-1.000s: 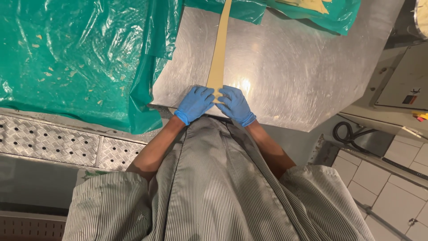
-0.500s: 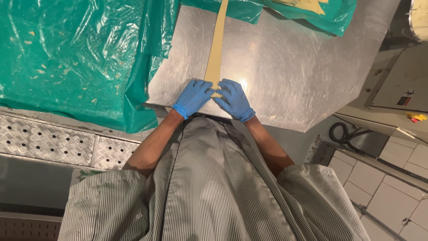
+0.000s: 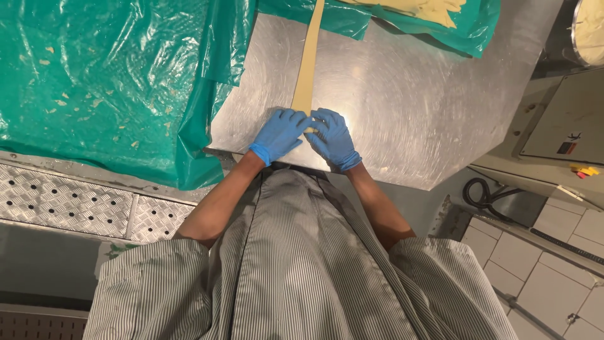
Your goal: Roll triangular pieces of dough into croissants and arrange them on a tray.
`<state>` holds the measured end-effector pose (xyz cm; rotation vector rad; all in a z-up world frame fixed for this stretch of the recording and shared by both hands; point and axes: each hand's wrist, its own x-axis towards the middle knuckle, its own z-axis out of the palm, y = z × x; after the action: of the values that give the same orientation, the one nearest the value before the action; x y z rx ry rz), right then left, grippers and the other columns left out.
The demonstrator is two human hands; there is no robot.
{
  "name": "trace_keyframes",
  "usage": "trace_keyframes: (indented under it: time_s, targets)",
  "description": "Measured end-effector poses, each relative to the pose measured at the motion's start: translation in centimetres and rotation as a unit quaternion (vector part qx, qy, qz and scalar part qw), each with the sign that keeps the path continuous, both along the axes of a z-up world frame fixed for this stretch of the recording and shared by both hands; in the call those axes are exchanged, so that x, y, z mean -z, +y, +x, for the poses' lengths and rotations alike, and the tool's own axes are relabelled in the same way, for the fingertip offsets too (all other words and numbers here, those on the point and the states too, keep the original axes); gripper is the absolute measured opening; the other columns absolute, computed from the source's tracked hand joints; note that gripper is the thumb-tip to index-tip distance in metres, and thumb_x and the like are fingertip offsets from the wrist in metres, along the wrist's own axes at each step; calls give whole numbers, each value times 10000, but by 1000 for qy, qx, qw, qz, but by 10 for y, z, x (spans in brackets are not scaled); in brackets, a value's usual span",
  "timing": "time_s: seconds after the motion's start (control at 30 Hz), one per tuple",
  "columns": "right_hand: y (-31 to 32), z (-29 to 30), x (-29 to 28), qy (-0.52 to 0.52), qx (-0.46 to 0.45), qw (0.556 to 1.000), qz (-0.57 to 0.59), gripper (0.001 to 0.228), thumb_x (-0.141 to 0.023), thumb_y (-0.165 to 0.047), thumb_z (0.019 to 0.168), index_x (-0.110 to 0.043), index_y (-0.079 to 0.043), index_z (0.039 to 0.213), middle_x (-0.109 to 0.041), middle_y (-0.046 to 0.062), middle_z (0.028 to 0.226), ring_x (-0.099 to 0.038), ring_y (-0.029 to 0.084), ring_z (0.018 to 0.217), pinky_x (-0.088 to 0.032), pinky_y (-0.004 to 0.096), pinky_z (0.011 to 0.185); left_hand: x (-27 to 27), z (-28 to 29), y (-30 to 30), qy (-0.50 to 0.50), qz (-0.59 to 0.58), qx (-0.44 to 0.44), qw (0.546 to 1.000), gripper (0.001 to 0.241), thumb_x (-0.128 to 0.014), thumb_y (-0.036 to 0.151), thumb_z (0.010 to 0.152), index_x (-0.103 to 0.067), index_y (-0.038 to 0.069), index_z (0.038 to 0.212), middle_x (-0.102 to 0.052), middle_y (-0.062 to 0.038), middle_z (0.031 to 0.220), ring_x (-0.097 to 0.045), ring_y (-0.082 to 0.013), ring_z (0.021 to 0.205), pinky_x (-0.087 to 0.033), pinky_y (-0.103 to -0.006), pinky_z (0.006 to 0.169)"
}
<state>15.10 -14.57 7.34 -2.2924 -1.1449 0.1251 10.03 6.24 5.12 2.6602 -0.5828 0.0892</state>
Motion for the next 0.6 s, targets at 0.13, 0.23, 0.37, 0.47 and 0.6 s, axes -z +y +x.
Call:
trace_keyframes:
  time_s: [0.13, 0.23, 0.37, 0.47, 0.6]
  targets:
    - [6, 1, -15, 39, 51, 998, 24, 490, -821, -263, 881, -621, -87, 1293, -597, 110, 1351, -518, 346, 1309, -411, 449, 1118, 50, 15, -11, 21, -54, -11, 998, 391, -722, 154, 849, -668, 99, 1232, -656, -65, 1097, -614, -266, 1056, -497, -416, 920]
    - [13, 7, -20, 126, 91, 985, 72, 658, -848, -280, 835, -553, -36, 1370, -548, 140, 1366, -477, 357, 1309, -384, 455, 1131, 27, 21, -4, 132, -220, -73, 964, 307, -762, 159, 888, -713, 88, 1183, -706, -65, 1036, -649, -248, 996, -534, -391, 880]
    - [17, 34, -36, 253, 41, 955, 152, 673, -852, -221, 890, -538, -19, 1450, -457, 183, 1530, -398, 319, 1426, -351, 432, 1203, 5, 19, 1, 328, -583, -172, 723, 356, -763, 155, 936, -717, -30, 1235, -752, -95, 1031, -691, -149, 884, -576, -288, 778]
    - [15, 51, -74, 438, 57, 891, 109, 534, -820, -249, 865, -608, -31, 1305, -675, 72, 1210, -617, 153, 1161, -499, 323, 1058, -15, 11, 0, 333, -695, -174, 612, 382, -734, 145, 949, -675, -63, 1263, -752, -99, 1101, -714, -128, 940, -583, -252, 822]
    - [-1, 57, -100, 479, 44, 873, 85, 350, -815, -223, 847, -717, -11, 1109, -739, 7, 1008, -650, 74, 969, -531, 265, 913, -60, -8, -11, 352, -758, -182, 518, 379, -703, 153, 961, -661, -61, 1271, -744, -86, 1125, -712, -135, 973, -579, -260, 864]
